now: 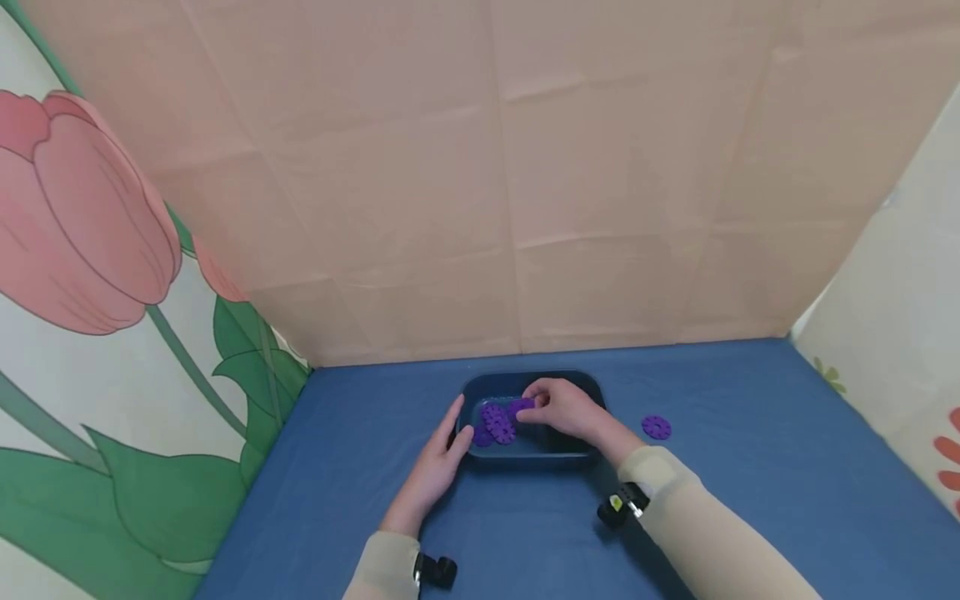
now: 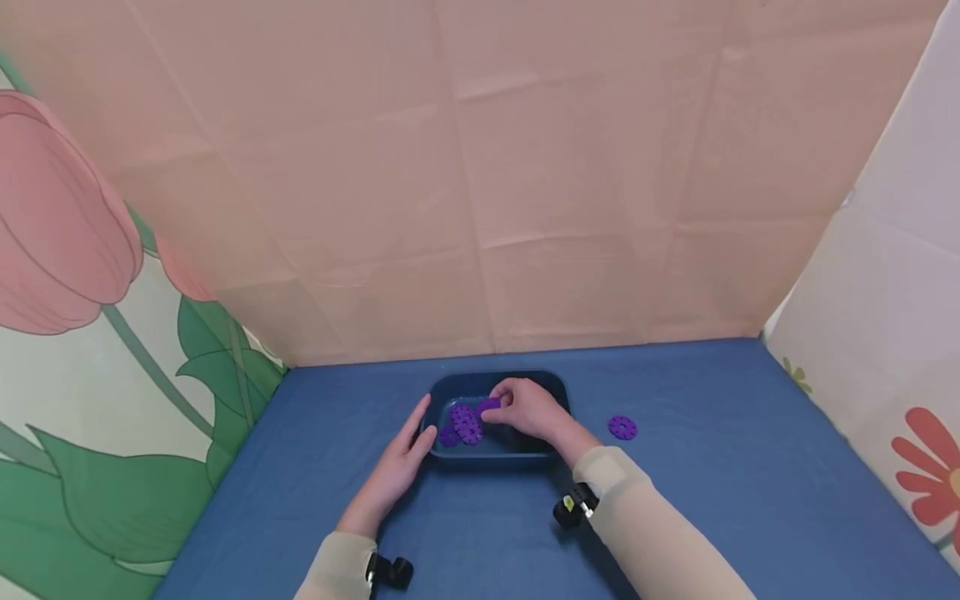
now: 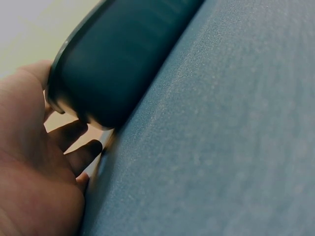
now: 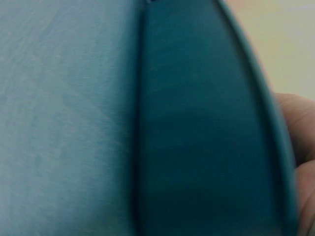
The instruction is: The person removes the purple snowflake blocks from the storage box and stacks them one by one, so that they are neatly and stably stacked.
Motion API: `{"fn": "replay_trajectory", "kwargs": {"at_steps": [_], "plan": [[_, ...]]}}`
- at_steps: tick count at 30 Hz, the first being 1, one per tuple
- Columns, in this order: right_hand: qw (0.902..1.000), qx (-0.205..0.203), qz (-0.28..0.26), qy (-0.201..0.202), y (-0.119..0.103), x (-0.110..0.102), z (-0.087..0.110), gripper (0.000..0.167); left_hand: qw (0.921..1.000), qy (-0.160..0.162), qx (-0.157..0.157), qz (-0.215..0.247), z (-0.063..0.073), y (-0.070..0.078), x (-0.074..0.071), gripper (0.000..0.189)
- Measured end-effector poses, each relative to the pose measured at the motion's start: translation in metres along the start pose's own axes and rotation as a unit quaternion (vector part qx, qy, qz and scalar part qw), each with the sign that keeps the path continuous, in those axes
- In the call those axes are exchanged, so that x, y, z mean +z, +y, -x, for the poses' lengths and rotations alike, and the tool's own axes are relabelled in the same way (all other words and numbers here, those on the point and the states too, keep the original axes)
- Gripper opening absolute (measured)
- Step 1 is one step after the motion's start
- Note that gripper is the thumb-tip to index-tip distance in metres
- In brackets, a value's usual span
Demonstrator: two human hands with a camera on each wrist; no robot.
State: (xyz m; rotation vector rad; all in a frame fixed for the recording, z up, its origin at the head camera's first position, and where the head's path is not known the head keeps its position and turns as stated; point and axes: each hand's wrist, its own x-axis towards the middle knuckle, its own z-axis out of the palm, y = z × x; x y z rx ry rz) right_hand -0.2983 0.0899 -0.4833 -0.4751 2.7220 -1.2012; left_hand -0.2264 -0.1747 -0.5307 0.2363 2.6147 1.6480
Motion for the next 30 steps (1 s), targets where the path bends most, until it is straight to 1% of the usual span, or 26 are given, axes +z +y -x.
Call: {"fn": "replay_trajectory", "kwargs": {"at_steps": [3,6,11,15,18,21,27,30], "plan": [[0.9996,-0.02,-0.014,0.015,-0.004,-0.009,0.005,0.045,1.0,0.0,-0.003,0.0,0.0,0.0,-0.001,0.064],[0.9987,-0.032,-0.027,0.028,-0.01,-0.019,0.014,0.042,0.9999,-0.007,-0.011,0.004,0.0,0.0,-0.002,0.065],[0.9975,-0.028,-0.041,0.049,-0.016,-0.033,0.033,0.038,0.9996,-0.018,-0.018,0.009,0.0,0.0,-0.005,0.067],[0.9952,-0.016,-0.032,0.091,-0.013,-0.044,0.05,0.041,0.9998,-0.009,-0.014,0.003,0.002,-0.001,-0.005,0.066],[0.9921,-0.008,-0.02,0.123,-0.008,-0.053,0.061,0.044,0.9999,-0.004,-0.01,-0.001,0.003,0.0,-0.005,0.065],[0.9889,-0.001,-0.019,0.148,0.0,-0.061,0.07,0.048,0.9999,-0.002,-0.011,-0.004,0.003,0.0,-0.005,0.065],[0.9833,0.003,-0.016,0.181,0.018,-0.075,0.083,0.053,0.9999,0.001,-0.01,-0.008,0.003,0.0,-0.005,0.066],[0.9817,0.013,-0.011,0.19,0.03,-0.081,0.088,0.055,0.9999,0.002,-0.012,-0.01,0.002,0.0,-0.005,0.065]]}}
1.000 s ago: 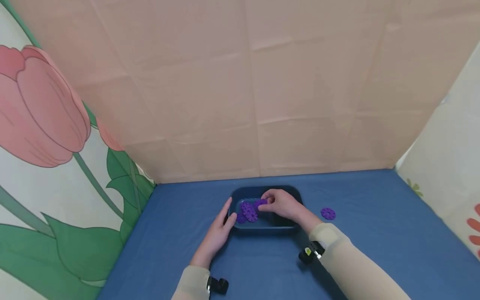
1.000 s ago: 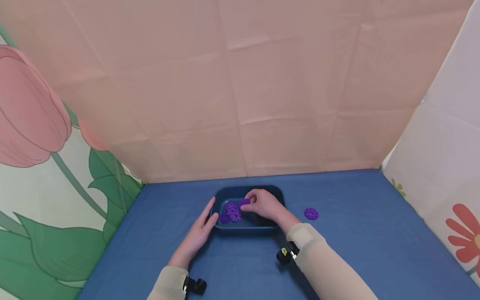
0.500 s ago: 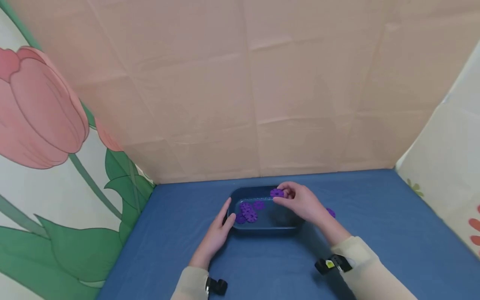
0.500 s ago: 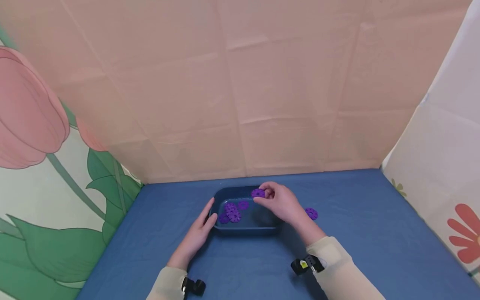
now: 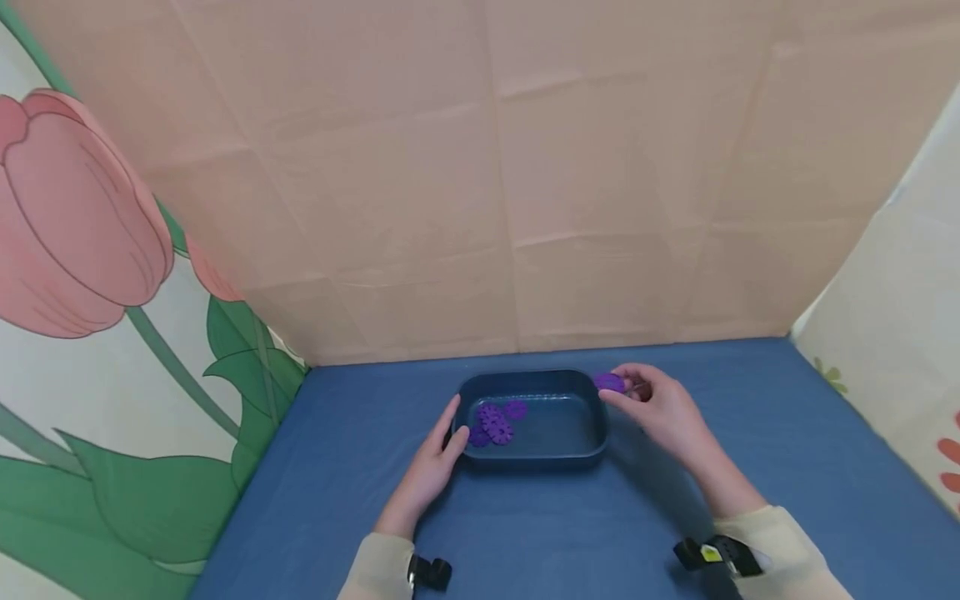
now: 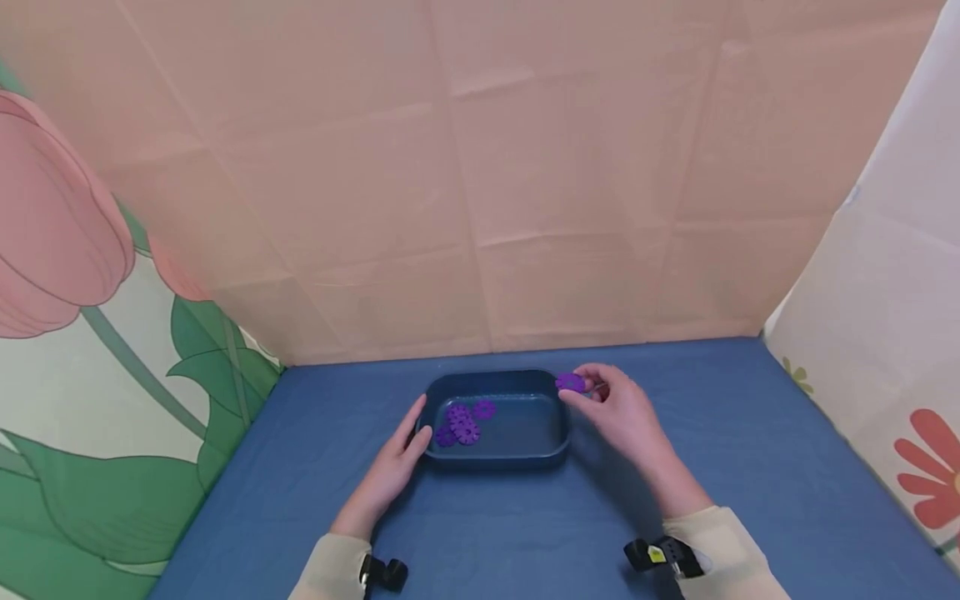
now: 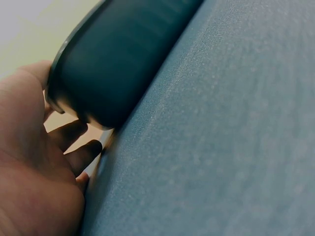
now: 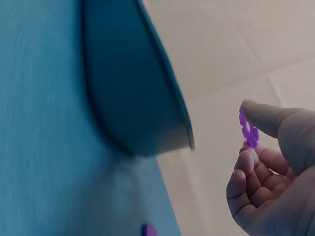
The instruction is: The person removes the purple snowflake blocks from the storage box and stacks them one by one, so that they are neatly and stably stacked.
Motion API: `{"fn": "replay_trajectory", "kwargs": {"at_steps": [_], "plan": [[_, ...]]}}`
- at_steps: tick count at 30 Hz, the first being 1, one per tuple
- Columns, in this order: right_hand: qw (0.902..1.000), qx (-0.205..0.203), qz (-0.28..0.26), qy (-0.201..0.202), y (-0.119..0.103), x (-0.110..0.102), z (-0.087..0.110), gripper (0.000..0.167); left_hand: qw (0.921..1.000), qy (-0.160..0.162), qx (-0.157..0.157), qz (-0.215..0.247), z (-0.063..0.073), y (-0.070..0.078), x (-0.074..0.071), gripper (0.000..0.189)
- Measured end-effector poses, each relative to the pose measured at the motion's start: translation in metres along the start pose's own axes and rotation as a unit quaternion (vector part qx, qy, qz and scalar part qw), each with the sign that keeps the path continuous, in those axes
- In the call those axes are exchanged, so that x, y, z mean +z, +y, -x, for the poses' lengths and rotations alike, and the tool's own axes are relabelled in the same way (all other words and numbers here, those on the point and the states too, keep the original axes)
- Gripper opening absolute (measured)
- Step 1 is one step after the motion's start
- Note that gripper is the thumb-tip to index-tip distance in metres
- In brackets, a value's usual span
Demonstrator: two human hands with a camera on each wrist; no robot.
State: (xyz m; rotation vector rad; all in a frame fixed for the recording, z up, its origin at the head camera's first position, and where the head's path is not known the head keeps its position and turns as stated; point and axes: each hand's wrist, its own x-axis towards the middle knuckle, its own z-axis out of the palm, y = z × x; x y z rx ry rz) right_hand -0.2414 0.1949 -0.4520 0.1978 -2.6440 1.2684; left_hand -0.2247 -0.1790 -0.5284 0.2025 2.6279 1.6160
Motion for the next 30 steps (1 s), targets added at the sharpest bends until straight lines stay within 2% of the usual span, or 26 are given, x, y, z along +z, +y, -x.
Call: {"fn": "replay_trajectory", "kwargs": {"at_steps": [5,11,18,25,30], "plan": [[0.9998,0.011,0.013,0.014,0.019,-0.009,0.005,0.057,1.0,0.0,0.002,-0.001,0.0,0.0,0.0,0.064],[0.9983,-0.008,0.039,0.042,0.039,-0.016,0.006,0.055,1.0,0.0,0.001,0.007,0.0,0.002,0.0,0.066],[0.9982,-0.007,0.051,0.032,0.063,-0.019,0.006,0.051,0.9999,-0.005,-0.011,0.009,0.001,0.003,-0.001,0.065],[0.9966,-0.009,0.082,-0.006,0.082,-0.025,0.004,0.053,0.9996,-0.023,-0.017,0.003,0.019,0.046,-0.011,0.068],[0.9948,-0.005,0.094,-0.04,0.09,-0.028,0.004,0.054,0.9996,-0.022,-0.017,-0.004,0.018,0.044,-0.011,0.067]]}}
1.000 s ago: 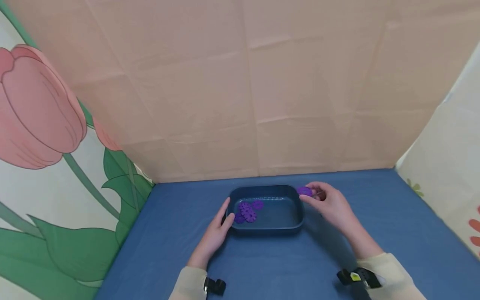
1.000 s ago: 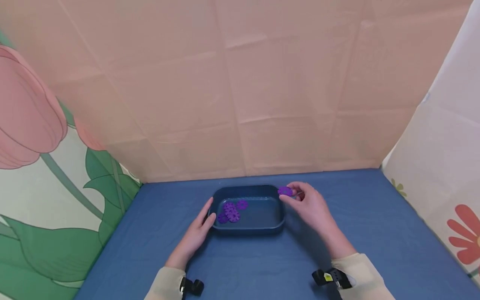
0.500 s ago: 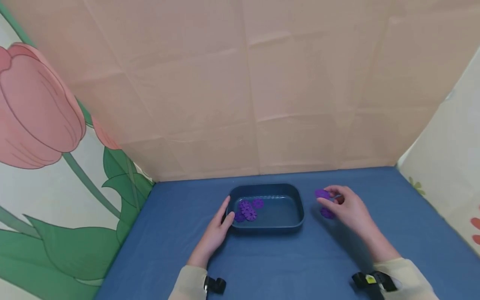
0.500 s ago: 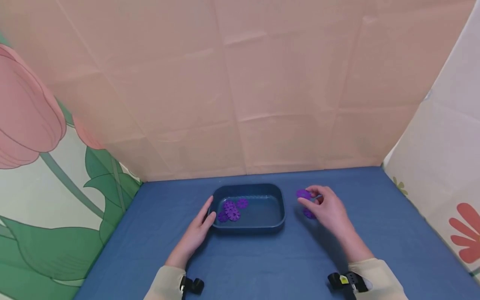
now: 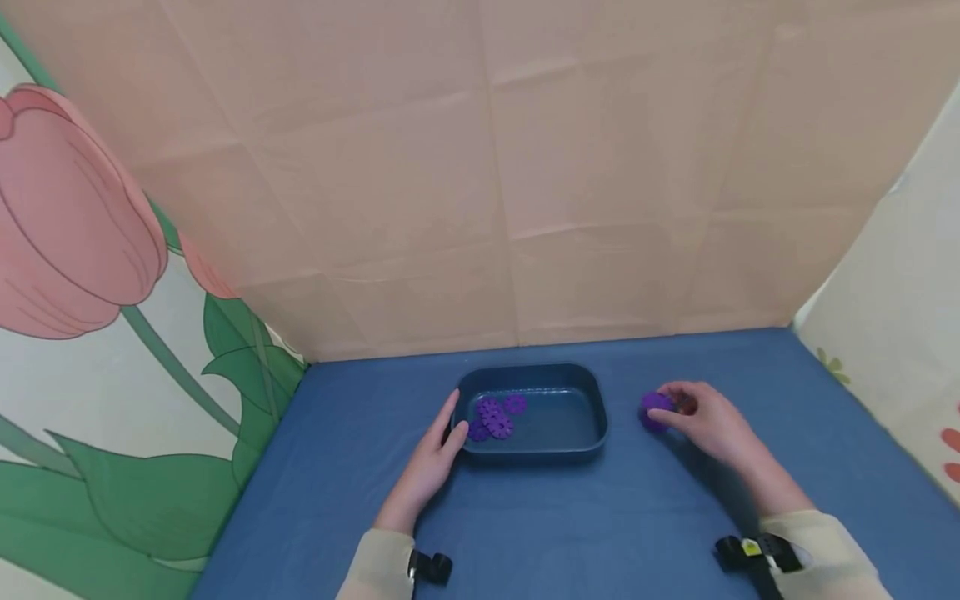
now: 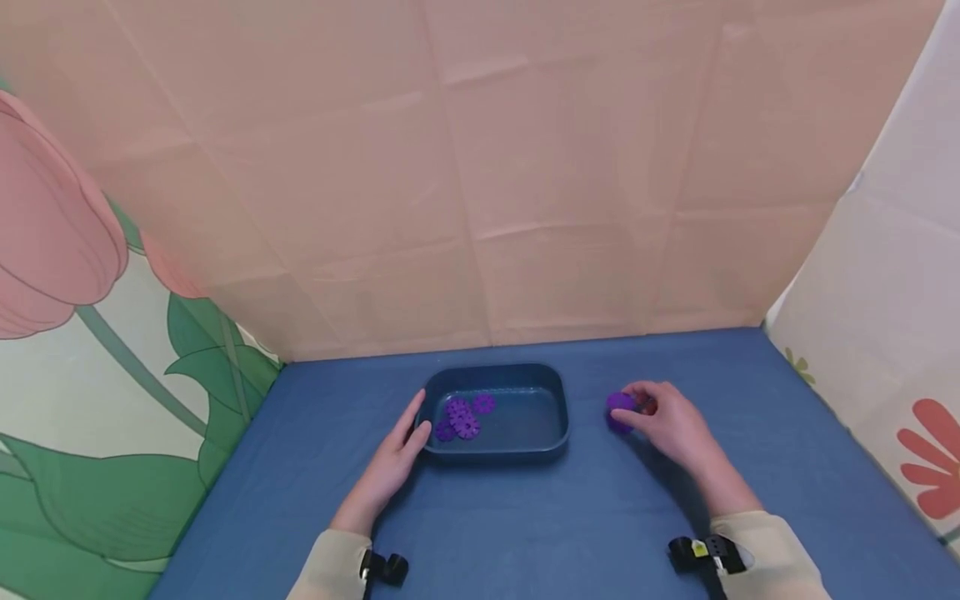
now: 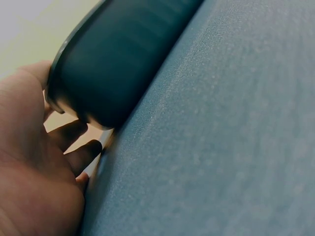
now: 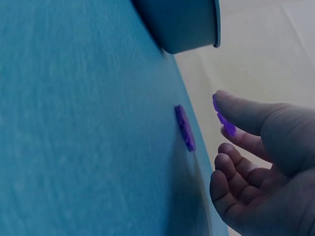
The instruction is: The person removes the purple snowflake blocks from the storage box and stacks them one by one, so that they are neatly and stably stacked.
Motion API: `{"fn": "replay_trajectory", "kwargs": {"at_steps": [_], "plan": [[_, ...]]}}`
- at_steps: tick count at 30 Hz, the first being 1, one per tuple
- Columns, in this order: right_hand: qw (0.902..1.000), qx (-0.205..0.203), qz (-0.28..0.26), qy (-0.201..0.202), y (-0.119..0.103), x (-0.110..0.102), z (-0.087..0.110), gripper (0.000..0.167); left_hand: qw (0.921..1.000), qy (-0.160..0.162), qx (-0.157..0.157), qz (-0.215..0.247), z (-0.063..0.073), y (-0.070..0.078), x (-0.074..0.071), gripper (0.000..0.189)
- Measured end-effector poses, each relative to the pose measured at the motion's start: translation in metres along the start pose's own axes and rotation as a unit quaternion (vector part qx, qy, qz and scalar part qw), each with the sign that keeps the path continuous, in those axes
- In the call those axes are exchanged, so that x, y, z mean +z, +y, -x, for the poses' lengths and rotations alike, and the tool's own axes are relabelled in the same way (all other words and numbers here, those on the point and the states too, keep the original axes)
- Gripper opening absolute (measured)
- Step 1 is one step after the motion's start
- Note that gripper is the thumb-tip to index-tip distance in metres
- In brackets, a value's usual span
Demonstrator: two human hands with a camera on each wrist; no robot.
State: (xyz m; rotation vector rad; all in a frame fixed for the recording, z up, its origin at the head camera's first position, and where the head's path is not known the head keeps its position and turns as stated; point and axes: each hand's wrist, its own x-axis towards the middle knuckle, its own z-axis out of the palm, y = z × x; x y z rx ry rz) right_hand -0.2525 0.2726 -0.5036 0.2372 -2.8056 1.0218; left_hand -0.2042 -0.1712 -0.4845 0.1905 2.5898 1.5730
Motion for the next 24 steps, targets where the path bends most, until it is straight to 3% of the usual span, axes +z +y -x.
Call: {"fn": "replay_trajectory", "kwargs": {"at_steps": [10,16,24], "plan": [[0.9993,-0.001,-0.004,-0.038,0.01,0.003,0.001,0.046,0.9998,0.017,0.005,0.009,-0.02,-0.04,0.011,0.064],[0.999,-0.01,0.004,-0.044,0.013,0.005,0.002,0.043,0.9996,0.02,0.019,0.011,-0.021,-0.042,0.012,0.064],[0.9987,-0.011,0.012,-0.049,0.014,0.008,0.002,0.046,0.9996,0.02,0.015,0.016,-0.02,-0.042,0.01,0.065]]}}
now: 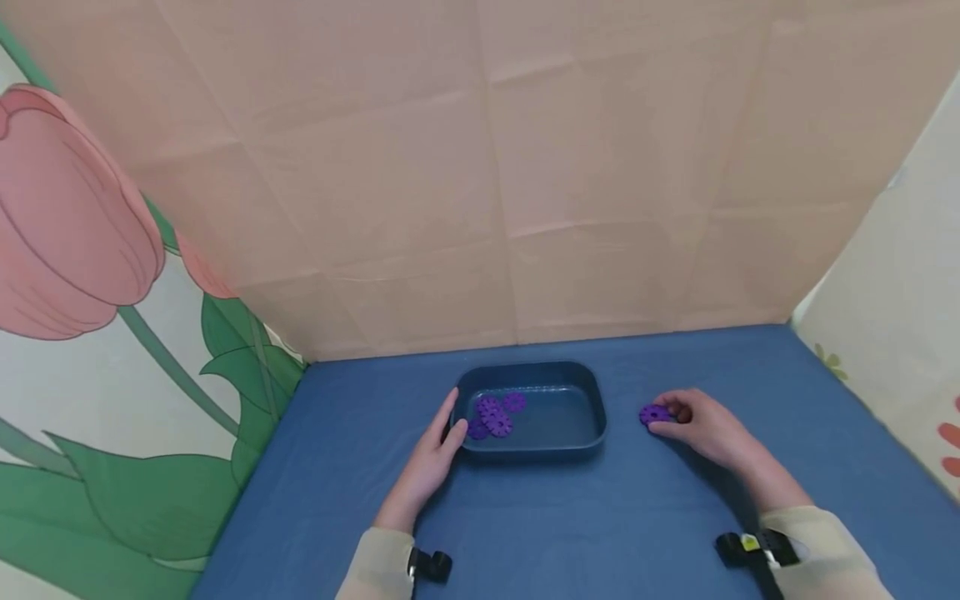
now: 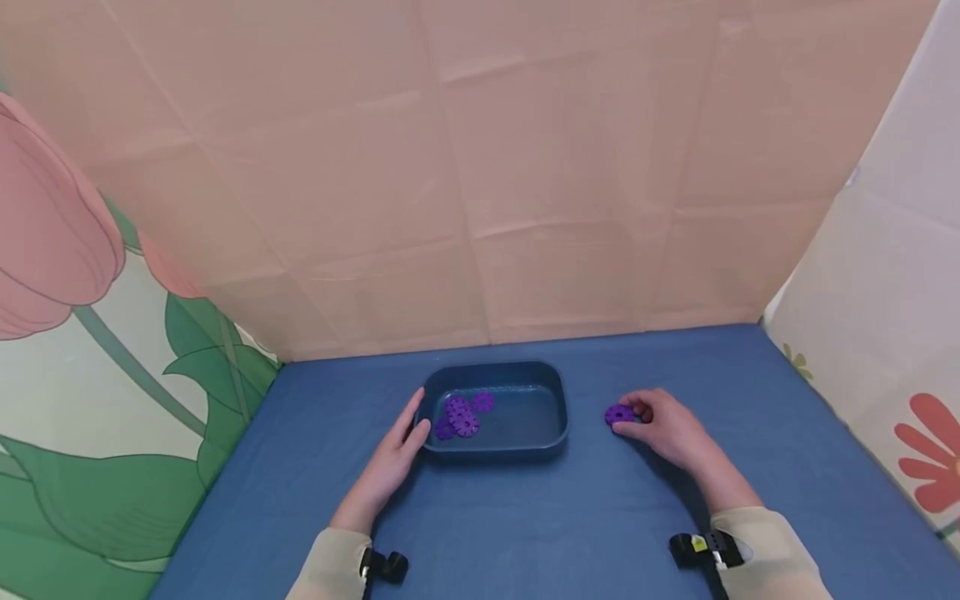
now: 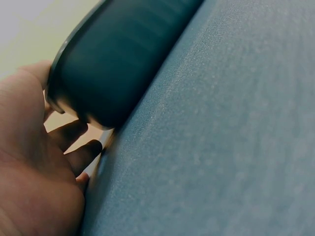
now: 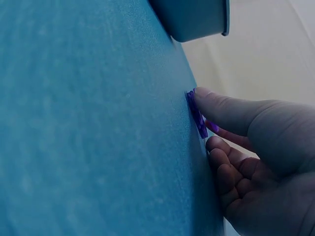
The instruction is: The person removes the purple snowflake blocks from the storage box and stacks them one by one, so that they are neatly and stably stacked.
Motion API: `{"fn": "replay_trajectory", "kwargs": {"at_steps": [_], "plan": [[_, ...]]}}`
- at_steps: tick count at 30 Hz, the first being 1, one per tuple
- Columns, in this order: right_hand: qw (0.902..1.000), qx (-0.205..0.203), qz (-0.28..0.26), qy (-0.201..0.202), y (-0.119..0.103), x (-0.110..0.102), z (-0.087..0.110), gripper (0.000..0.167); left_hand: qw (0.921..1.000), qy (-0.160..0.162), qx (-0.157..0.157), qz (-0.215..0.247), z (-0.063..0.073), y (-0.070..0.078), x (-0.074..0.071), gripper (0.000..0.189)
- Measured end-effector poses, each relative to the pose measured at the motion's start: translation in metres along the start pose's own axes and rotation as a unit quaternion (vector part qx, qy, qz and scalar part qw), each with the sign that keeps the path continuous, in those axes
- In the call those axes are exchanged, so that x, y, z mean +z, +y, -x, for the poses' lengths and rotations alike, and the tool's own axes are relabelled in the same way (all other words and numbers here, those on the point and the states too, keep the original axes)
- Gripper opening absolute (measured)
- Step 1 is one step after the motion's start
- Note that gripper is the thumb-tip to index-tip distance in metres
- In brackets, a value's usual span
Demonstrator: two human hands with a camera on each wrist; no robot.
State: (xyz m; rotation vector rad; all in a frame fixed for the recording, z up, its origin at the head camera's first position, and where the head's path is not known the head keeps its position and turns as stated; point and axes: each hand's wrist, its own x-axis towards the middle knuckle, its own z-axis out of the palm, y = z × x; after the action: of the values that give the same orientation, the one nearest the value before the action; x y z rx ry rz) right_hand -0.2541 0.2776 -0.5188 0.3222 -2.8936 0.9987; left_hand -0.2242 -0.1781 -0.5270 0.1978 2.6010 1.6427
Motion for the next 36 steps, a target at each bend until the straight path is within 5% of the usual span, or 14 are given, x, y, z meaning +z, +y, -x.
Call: {"fn": "replay_trajectory", "kwargs": {"at_steps": [36], "plan": [[0.9993,0.025,-0.021,-0.02,-0.0088,-0.0071,-0.0011,0.054,0.9999,0.002,0.0,-0.011,0.0021,0.0011,-0.0002,0.065]]}}
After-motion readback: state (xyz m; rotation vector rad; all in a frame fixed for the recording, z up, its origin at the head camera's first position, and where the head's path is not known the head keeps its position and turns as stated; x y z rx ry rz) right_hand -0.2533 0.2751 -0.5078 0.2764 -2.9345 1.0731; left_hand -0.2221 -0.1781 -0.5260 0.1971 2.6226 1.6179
